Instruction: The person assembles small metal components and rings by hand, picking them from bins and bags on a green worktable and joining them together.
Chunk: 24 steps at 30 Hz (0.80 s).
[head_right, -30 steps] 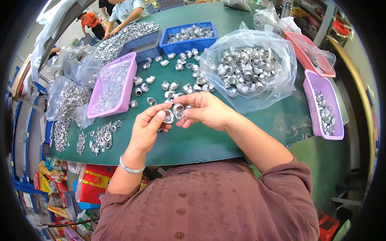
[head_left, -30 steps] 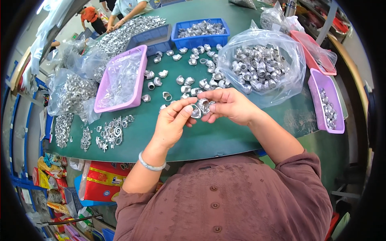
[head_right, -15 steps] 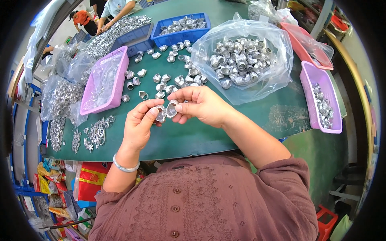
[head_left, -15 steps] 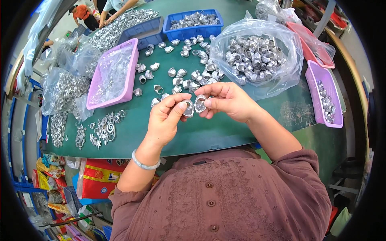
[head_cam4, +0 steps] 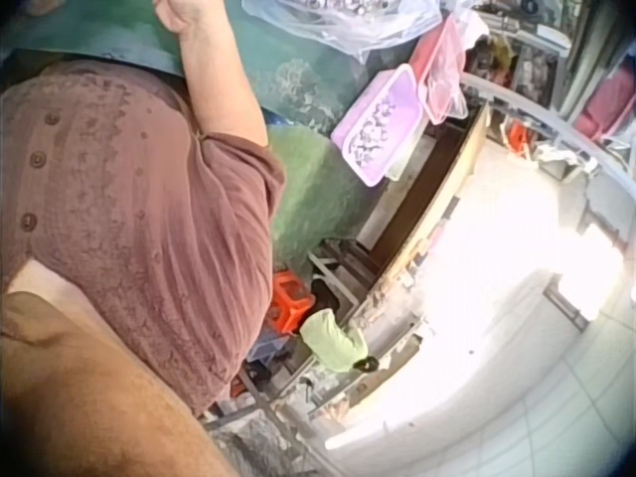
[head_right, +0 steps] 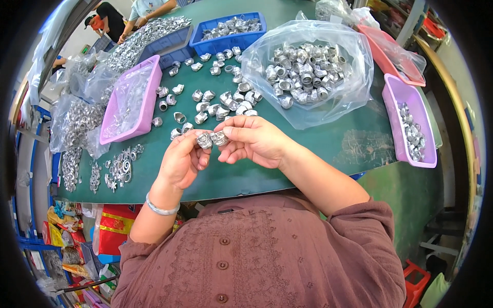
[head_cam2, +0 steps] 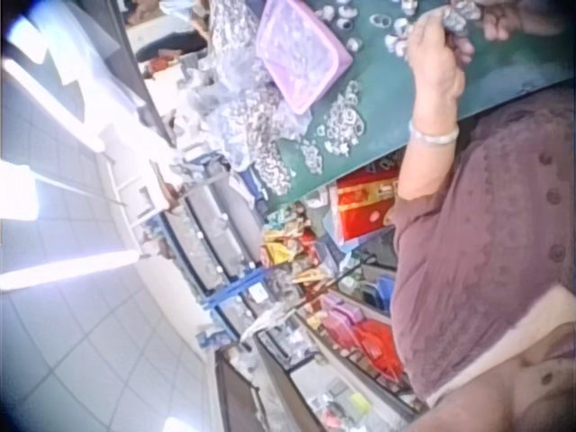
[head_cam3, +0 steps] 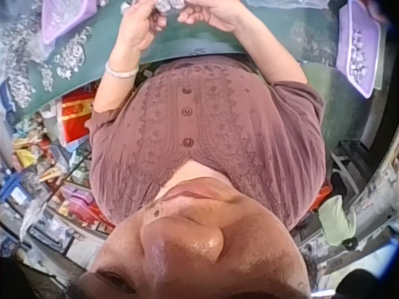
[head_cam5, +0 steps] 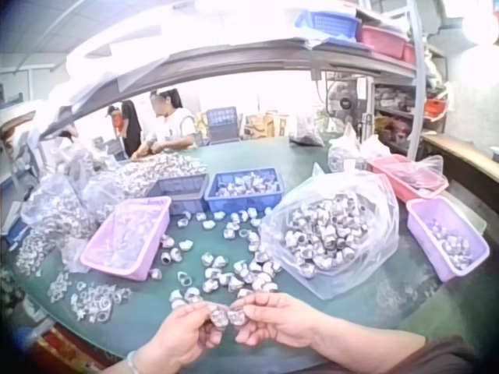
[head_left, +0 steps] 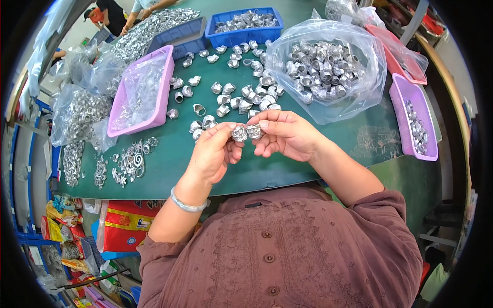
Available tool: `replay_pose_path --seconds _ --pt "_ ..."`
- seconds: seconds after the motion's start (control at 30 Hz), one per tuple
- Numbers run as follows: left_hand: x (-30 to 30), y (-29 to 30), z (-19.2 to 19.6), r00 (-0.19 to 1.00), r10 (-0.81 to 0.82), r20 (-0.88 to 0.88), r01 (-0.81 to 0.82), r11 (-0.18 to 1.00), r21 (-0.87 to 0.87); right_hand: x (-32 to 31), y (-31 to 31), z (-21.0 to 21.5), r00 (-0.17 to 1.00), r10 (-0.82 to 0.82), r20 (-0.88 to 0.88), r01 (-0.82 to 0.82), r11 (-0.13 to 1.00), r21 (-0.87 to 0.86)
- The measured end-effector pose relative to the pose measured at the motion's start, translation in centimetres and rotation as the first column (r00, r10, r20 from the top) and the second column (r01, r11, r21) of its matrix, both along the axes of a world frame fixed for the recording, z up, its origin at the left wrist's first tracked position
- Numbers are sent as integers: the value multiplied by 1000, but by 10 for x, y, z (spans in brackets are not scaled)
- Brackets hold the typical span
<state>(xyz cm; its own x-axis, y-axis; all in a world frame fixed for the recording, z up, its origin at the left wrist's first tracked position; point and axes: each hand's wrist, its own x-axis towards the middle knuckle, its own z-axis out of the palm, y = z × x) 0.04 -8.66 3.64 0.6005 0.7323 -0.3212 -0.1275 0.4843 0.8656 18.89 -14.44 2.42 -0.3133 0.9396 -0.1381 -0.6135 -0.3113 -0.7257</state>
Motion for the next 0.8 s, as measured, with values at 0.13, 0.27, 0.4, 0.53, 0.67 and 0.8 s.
replay_pose_path --seconds 0.13,0.27,0.4,0.53,0.67,0.8 --pt "2 -1 -2 1000 9 16 -8 999 -53 -1 -1 -2 1000 -11 -1 11 1000 -18" --pt "2 -1 -3 1000 4 21 -3 998 -65 0 0 -6 999 -3 -44 2 1000 -11" --pt "2 -1 -5 1000 8 25 -6 996 -84 -1 0 -7 998 -7 -56 6 1000 -16" --pt "-1 0 -7 999 -12 50 16 995 -97 -1 1 -7 998 -6 -64 5 1000 -17" --pt "3 -5 -3 996 27 79 -24 999 -39 1 0 -1 997 -78 24 77 997 20" --pt "1 -7 -10 985 24 173 -33 998 50 1 0 1 972 -158 174 131 979 155"
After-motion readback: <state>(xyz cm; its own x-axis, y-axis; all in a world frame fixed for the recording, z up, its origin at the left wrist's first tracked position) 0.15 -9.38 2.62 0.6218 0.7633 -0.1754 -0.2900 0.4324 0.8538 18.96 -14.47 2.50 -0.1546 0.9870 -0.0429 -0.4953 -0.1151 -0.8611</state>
